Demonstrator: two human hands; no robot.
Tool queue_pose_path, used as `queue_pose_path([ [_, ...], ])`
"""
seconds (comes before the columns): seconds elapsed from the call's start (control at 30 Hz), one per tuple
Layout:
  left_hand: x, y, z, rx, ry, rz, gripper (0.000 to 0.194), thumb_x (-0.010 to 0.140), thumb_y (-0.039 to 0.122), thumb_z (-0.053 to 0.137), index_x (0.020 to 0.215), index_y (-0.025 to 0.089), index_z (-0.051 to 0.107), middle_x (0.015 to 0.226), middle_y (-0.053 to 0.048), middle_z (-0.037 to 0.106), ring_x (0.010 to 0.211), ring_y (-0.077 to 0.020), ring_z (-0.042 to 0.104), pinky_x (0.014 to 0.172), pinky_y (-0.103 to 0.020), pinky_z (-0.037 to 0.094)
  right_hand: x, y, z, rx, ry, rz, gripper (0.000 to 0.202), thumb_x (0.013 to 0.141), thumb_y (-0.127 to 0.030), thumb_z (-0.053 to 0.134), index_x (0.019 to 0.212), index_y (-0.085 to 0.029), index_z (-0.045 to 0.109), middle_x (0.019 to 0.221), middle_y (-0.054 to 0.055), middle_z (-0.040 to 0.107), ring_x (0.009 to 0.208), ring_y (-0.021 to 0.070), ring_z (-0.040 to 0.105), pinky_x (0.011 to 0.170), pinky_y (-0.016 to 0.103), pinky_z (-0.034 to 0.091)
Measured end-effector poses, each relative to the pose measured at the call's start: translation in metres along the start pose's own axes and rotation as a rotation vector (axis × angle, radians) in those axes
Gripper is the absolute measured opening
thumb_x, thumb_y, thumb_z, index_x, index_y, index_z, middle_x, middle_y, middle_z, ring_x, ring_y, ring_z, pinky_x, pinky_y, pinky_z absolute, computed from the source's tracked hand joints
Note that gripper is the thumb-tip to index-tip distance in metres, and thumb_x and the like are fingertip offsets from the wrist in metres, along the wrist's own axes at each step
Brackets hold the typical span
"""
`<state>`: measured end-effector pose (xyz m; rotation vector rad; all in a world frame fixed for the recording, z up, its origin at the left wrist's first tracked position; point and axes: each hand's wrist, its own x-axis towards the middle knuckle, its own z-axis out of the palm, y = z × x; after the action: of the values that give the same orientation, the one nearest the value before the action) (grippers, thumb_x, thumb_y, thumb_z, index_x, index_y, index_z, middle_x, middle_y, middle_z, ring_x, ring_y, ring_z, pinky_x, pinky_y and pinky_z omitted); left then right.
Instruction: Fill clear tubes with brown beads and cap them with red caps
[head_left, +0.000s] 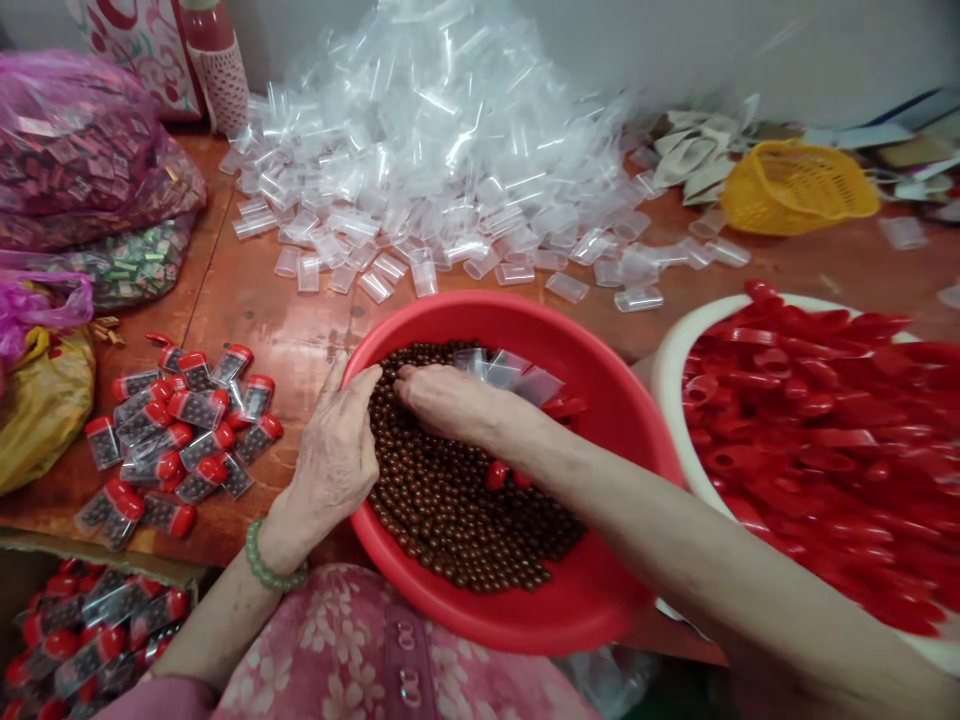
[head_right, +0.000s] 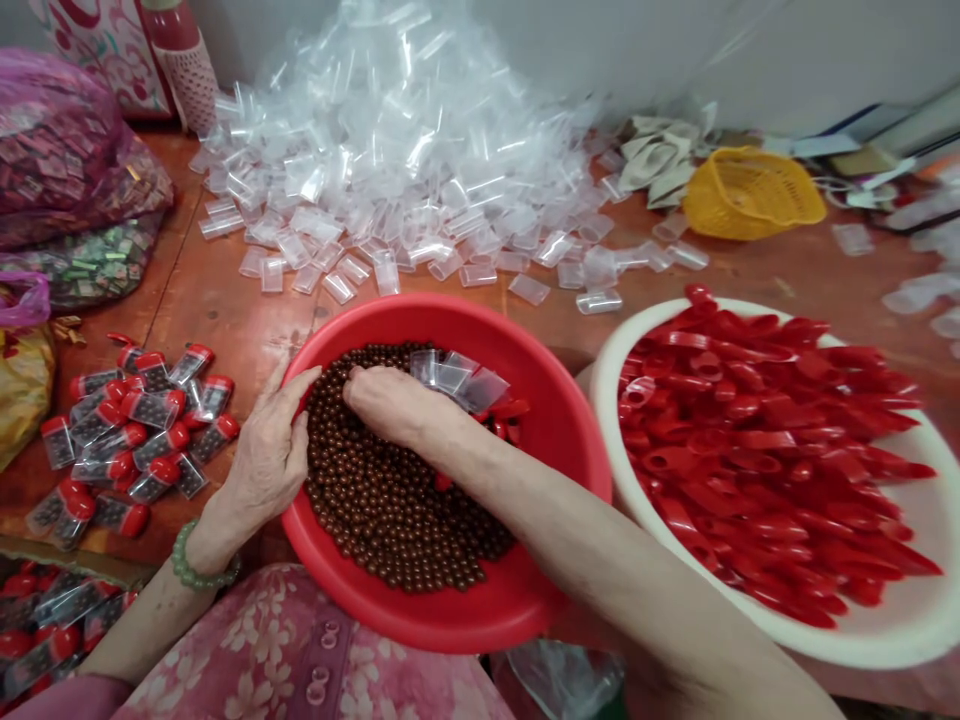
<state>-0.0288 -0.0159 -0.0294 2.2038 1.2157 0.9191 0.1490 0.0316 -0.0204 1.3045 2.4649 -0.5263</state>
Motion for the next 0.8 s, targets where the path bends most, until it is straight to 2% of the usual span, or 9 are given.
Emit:
queue_pose_path([
  [0.17,-0.001,-0.005,0.001,-0.024,0.002,-0.010,0.051,0.087,0.002,0.032,0.136,0.011,0.045,0.138,-0.016,0.054,0.145,-0.0246,0.030,0.116,-0.051,0.034,-0.001,-0.002,0.010,0.173,-0.013,-0.105,0.025,0.075,-0.006,0.059,0.100,-0.008,0.065,0.104,0.014,0.068,0.094,0.0220,0.065,0.083,0.028,0.049],
  [0.3,-0.001,-0.005,0.000,0.048,-0.001,0.027,0.049,0.089,0.004,0.032,0.136,0.009,0.044,0.139,-0.018,0.053,0.145,-0.0260,0.029,0.115,-0.051,0.035,-0.012,-0.002,0.014,0.328,0.015,-0.135,0.025,0.083,-0.019,0.062,0.106,-0.010,0.062,0.101,0.008,0.068,0.092,0.0173,0.064,0.083,0.026,0.049],
  [0.37,-0.001,-0.002,-0.004,0.117,-0.018,0.064,0.046,0.091,0.006,0.033,0.136,0.007,0.043,0.137,-0.020,0.054,0.144,-0.0280,0.031,0.115,-0.054,0.034,-0.019,-0.002,0.015,0.484,0.052,-0.133,0.029,0.084,-0.026,0.063,0.110,-0.012,0.060,0.098,0.004,0.068,0.088,0.0160,0.063,0.080,0.026,0.050],
  [0.47,-0.001,0.007,-0.011,0.143,-0.086,0.145,0.044,0.095,0.018,0.040,0.137,0.005,0.041,0.139,-0.023,0.052,0.143,-0.0315,0.033,0.114,-0.056,0.034,-0.032,-0.002,0.015,0.813,0.148,-0.147,0.025,0.083,-0.027,0.063,0.105,-0.015,0.060,0.097,0.002,0.066,0.090,0.0169,0.062,0.083,0.029,0.050],
  [0.57,-0.001,0.016,-0.014,0.103,-0.178,0.180,0.056,0.092,0.037,0.052,0.136,0.003,0.041,0.141,-0.026,0.048,0.141,-0.0353,0.035,0.111,-0.057,0.038,-0.045,-0.003,0.016,0.944,0.251,-0.192,0.020,0.083,-0.024,0.061,0.102,-0.016,0.061,0.096,0.002,0.064,0.090,0.0172,0.059,0.084,0.030,0.048],
  [0.63,0.001,0.022,-0.013,0.062,-0.204,0.147,0.060,0.090,0.041,0.056,0.135,0.003,0.043,0.140,-0.027,0.050,0.138,-0.0358,0.040,0.110,-0.056,0.039,-0.053,-0.006,0.017,0.973,0.314,-0.207,0.019,0.083,-0.025,0.061,0.098,-0.015,0.061,0.091,0.002,0.063,0.085,0.0167,0.058,0.080,0.029,0.048],
  [0.73,0.003,0.031,-0.008,-0.110,-0.198,0.026,0.048,0.089,0.030,0.057,0.131,0.009,0.047,0.133,-0.020,0.057,0.127,-0.0296,0.054,0.108,-0.049,0.044,-0.062,-0.011,0.019,1.018,0.408,-0.201,0.022,0.087,-0.034,0.060,0.097,-0.014,0.062,0.093,0.004,0.065,0.085,0.0174,0.059,0.081,0.030,0.049],
  [0.8,0.005,0.036,-0.005,-0.257,-0.197,-0.046,0.042,0.088,0.024,0.057,0.128,0.013,0.049,0.130,-0.016,0.060,0.122,-0.0255,0.057,0.107,-0.045,0.045,-0.069,-0.015,0.019,1.033,0.449,-0.194,0.026,0.088,-0.036,0.059,0.102,-0.015,0.064,0.098,0.006,0.067,0.089,0.0185,0.061,0.085,0.032,0.049],
])
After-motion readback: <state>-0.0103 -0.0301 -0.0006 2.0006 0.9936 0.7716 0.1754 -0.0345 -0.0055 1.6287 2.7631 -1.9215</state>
